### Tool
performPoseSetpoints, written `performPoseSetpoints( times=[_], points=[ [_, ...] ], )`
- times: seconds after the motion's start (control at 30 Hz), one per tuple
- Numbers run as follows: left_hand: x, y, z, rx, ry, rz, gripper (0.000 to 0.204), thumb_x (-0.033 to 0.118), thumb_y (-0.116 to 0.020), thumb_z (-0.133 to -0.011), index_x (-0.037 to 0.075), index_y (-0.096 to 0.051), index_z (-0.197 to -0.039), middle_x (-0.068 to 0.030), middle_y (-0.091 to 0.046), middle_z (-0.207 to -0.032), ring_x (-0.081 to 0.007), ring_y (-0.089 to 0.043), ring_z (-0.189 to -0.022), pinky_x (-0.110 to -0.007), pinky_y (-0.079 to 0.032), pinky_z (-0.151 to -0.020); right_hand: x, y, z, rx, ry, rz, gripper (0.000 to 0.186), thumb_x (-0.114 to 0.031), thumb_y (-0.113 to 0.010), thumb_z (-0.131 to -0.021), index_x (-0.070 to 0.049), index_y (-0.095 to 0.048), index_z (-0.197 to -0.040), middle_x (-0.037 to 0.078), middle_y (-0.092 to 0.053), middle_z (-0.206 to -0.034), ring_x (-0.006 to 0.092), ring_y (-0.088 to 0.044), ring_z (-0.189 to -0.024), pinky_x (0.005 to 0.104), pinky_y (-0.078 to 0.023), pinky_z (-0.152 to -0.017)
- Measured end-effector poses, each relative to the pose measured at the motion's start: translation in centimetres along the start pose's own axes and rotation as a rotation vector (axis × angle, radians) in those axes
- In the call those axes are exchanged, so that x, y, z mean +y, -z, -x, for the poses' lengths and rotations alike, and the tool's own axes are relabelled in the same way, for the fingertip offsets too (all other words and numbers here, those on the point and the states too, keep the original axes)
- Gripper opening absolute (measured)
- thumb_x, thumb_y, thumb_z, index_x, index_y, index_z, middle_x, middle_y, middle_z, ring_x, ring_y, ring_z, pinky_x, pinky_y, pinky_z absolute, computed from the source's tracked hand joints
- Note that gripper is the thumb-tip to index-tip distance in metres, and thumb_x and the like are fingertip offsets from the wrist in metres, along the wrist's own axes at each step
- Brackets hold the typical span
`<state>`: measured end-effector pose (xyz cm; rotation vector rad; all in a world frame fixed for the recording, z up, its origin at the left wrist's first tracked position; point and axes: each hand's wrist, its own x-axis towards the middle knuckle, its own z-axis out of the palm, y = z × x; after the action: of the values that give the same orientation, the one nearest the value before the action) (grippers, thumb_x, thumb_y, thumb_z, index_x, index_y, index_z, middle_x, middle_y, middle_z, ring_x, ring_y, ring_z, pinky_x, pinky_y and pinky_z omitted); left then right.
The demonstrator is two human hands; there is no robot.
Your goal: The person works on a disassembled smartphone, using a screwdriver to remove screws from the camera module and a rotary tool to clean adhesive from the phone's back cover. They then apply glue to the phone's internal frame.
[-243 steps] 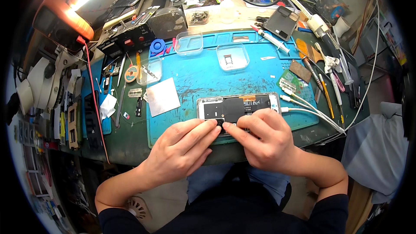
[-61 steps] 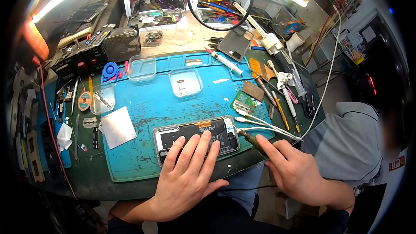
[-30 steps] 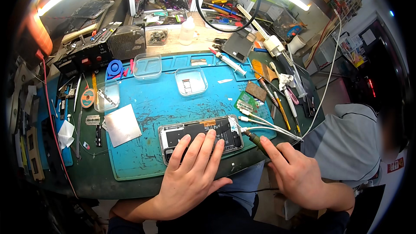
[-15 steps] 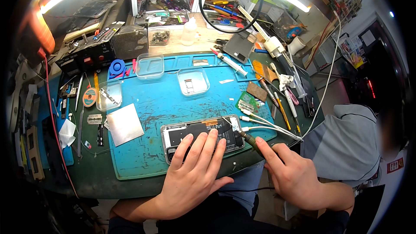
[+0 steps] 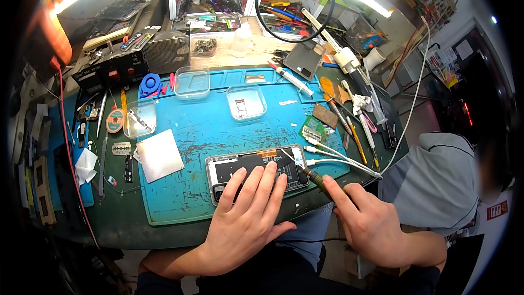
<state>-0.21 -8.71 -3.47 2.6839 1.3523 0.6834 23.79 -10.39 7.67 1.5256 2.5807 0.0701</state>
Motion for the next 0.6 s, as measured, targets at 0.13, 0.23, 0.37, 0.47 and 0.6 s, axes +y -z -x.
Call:
performPoseSetpoints(
  times=[0.13, 0.23, 0.37, 0.47, 0.6],
  points=[
    [-0.07, -0.04, 0.00, 0.004, -0.002, 0.004, 0.090, 0.063, -0.082, -0.083, 0.003, -0.065, -0.148, -0.0156, -0.058, -0.158, -0.0307, -0.053, -0.145, -0.053, -0.032, -0.128, -0.24, -0.17, -0.12, 0.009, 0.022, -0.001, 0.083, -0.002, -0.068, -0.082, -0.009, -0.054, -0.163, 0.006, -0.052, -0.094, 0.0183, -0.062, -0.070, 0.0324, -0.055, -0.054],
    [-0.07, -0.03, 0.06, 0.006, 0.003, 0.001, 0.089, 0.063, -0.082, -0.083, 0.003, -0.065, -0.148, -0.0154, -0.059, -0.158, -0.0306, -0.053, -0.145, -0.053, -0.032, -0.128, -0.33, -0.06, -0.38, 0.015, 0.011, 0.000, 0.083, -0.002, -0.068, -0.082, -0.008, -0.054, -0.163, 0.007, -0.052, -0.094, 0.0186, -0.063, -0.071, 0.0326, -0.055, -0.055],
    [-0.02, -0.14, 0.02, 0.007, 0.001, -0.001, 0.089, 0.063, -0.082, -0.083, 0.003, -0.065, -0.147, -0.0152, -0.059, -0.158, -0.0306, -0.053, -0.145, -0.052, -0.032, -0.128, -0.10, 0.02, 0.00, 0.003, -0.010, 0.000, 0.082, -0.002, -0.068, -0.082, -0.007, -0.054, -0.163, 0.007, -0.052, -0.094, 0.0189, -0.063, -0.071, 0.0327, -0.055, -0.054],
    [-0.03, -0.06, 0.05, 0.007, 0.002, -0.006, 0.090, 0.064, -0.082, -0.083, 0.004, -0.065, -0.148, -0.0151, -0.059, -0.158, -0.0305, -0.053, -0.145, -0.052, -0.031, -0.128, -0.23, -0.11, -0.19, 0.008, -0.006, 0.018, 0.082, -0.002, -0.068, -0.083, -0.007, -0.053, -0.163, 0.006, -0.052, -0.094, 0.0189, -0.063, -0.071, 0.0324, -0.054, -0.054],
    [-0.05, -0.13, 0.00, 0.011, -0.005, 0.000, 0.090, 0.064, -0.082, -0.083, 0.003, -0.065, -0.148, -0.0150, -0.059, -0.158, -0.0301, -0.054, -0.145, -0.052, -0.031, -0.128, -0.54, -0.34, -0.35, 0.023, 0.005, 0.037, 0.082, -0.002, -0.068, -0.083, -0.008, -0.054, -0.164, 0.006, -0.051, -0.093, 0.0179, -0.061, -0.069, 0.0314, -0.054, -0.053]
  ],
)
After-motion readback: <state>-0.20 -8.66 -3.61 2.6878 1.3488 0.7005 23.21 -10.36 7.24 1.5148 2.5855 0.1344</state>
